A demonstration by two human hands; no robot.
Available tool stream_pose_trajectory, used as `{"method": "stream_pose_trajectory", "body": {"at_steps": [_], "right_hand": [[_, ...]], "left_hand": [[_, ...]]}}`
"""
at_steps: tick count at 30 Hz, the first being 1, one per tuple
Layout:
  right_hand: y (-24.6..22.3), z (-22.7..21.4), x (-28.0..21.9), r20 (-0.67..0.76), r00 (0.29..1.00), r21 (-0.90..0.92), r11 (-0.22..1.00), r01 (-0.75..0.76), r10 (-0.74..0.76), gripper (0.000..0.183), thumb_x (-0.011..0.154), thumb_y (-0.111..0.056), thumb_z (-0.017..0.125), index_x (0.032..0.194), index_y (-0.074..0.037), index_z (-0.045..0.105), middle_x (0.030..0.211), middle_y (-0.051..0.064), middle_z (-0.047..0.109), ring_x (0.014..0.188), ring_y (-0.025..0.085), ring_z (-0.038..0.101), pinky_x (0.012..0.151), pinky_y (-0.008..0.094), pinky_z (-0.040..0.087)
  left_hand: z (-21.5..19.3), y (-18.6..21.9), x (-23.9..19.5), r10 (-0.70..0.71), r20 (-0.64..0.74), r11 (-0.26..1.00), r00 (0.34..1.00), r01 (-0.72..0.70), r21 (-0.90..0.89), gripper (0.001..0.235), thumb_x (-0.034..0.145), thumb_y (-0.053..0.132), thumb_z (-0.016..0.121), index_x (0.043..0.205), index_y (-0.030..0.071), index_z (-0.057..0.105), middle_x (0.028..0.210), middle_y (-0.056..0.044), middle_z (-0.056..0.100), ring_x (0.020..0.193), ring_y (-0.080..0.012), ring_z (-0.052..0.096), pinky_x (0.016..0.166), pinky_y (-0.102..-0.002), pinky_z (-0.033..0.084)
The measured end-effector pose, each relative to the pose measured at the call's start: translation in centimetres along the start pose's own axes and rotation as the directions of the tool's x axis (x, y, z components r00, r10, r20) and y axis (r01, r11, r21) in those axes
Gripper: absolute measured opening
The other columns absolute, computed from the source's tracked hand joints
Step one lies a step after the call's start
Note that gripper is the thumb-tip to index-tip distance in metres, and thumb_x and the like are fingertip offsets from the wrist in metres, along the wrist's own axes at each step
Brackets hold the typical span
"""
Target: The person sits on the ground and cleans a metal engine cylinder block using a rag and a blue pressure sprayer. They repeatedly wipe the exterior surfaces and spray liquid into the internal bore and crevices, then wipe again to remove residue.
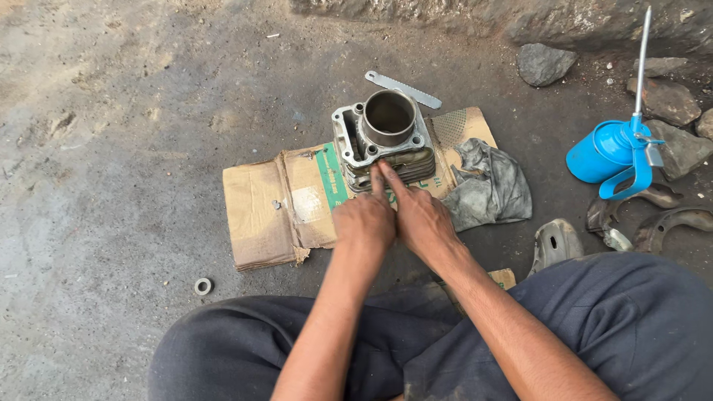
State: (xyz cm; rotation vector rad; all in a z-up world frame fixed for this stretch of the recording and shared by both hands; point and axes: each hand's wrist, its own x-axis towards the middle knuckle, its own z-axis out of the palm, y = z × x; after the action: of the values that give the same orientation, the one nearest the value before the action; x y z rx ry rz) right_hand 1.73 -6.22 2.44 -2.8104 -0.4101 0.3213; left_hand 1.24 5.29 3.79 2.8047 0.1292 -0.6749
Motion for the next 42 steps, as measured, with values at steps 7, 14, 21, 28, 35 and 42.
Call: {"method": "stream_pose_trajectory", "body": {"at_steps": [7, 14, 21, 28, 35, 42], "right_hand": [[-2.6, 0.1, -0.3, 0.1, 0.993, -0.015, 0.998, 0.062, -0.06, 0.089, 0.089, -0.022, 0.071, 0.161, -0.033, 0.021, 0.097, 0.022, 0.069, 0.081, 0.038, 0.074, 0.076, 0.051, 0.059], [-2.7, 2.5, 0.6, -0.044, 0.988, -0.098, 0.985, 0.141, -0.146, 0.09, 0.09, -0.006, 0.061, 0.164, -0.035, 0.019, 0.091, 0.024, 0.067, 0.071, 0.038, 0.072, 0.067, 0.05, 0.059], [-4.1, 2.6, 0.9, -0.04, 0.99, -0.177, 0.976, 0.127, -0.136, 0.092, 0.089, -0.006, 0.06, 0.166, -0.03, 0.017, 0.075, 0.021, 0.066, 0.058, 0.032, 0.068, 0.052, 0.046, 0.055], [-1.6, 0.2, -0.5, 0.08, 0.975, -0.062, 0.977, -0.204, 0.209, 0.088, 0.096, -0.017, 0.064, 0.168, -0.019, 0.013, 0.075, 0.016, 0.071, 0.059, 0.03, 0.068, 0.053, 0.045, 0.058], [-4.2, -0.4, 0.0, -0.125, 0.987, 0.014, 0.994, 0.108, -0.105, 0.086, 0.085, -0.013, 0.072, 0.16, -0.016, 0.03, 0.08, 0.022, 0.071, 0.066, 0.037, 0.073, 0.06, 0.049, 0.059], [-4.7, -1.0, 6.6, -0.084, 0.966, -0.227, 0.948, 0.221, -0.245, 0.082, 0.081, -0.001, 0.068, 0.156, -0.02, 0.039, 0.079, 0.022, 0.073, 0.07, 0.038, 0.074, 0.06, 0.049, 0.059]], "left_hand": [[-2.9, -3.9, -0.9, -0.085, 0.087, 0.995, 0.993, 0.079, 0.063, 0.078, 0.097, 0.034, 0.056, 0.164, 0.018, 0.019, 0.132, -0.019, 0.065, 0.116, -0.031, 0.067, 0.096, -0.044, 0.054], [-2.9, -4.9, 0.0, -0.128, 0.007, 0.991, 0.992, 0.129, -0.024, 0.072, 0.095, 0.021, 0.05, 0.162, 0.022, 0.025, 0.134, -0.017, 0.064, 0.117, -0.0315, 0.067, 0.096, -0.046, 0.054], [-3.4, -5.6, 0.0, -0.167, -0.027, 0.986, 0.986, 0.166, -0.034, 0.066, 0.098, 0.017, 0.046, 0.161, 0.022, 0.031, 0.132, -0.02, 0.065, 0.113, -0.0328, 0.07, 0.093, -0.048, 0.056], [-2.8, -5.6, 1.1, -0.156, -0.013, 0.987, 0.988, 0.156, -0.036, 0.059, 0.098, 0.013, 0.043, 0.155, 0.025, 0.041, 0.129, -0.017, 0.066, 0.111, -0.0307, 0.07, 0.092, -0.048, 0.057], [-2.7, -5.6, 1.6, -0.151, -0.217, 0.943, 0.964, 0.075, -0.323, 0.076, 0.085, 0.012, 0.061, 0.156, 0.026, 0.037, 0.12, -0.021, 0.069, 0.107, -0.0373, 0.069, 0.089, -0.048, 0.056], [-0.9, -6.2, 2.9, -0.251, -0.31, 0.925, 0.917, 0.133, -0.355, 0.054, 0.091, 0.017, 0.056, 0.145, 0.016, 0.05, 0.115, -0.024, 0.069, 0.103, -0.0409, 0.07, 0.086, -0.051, 0.056]]}}
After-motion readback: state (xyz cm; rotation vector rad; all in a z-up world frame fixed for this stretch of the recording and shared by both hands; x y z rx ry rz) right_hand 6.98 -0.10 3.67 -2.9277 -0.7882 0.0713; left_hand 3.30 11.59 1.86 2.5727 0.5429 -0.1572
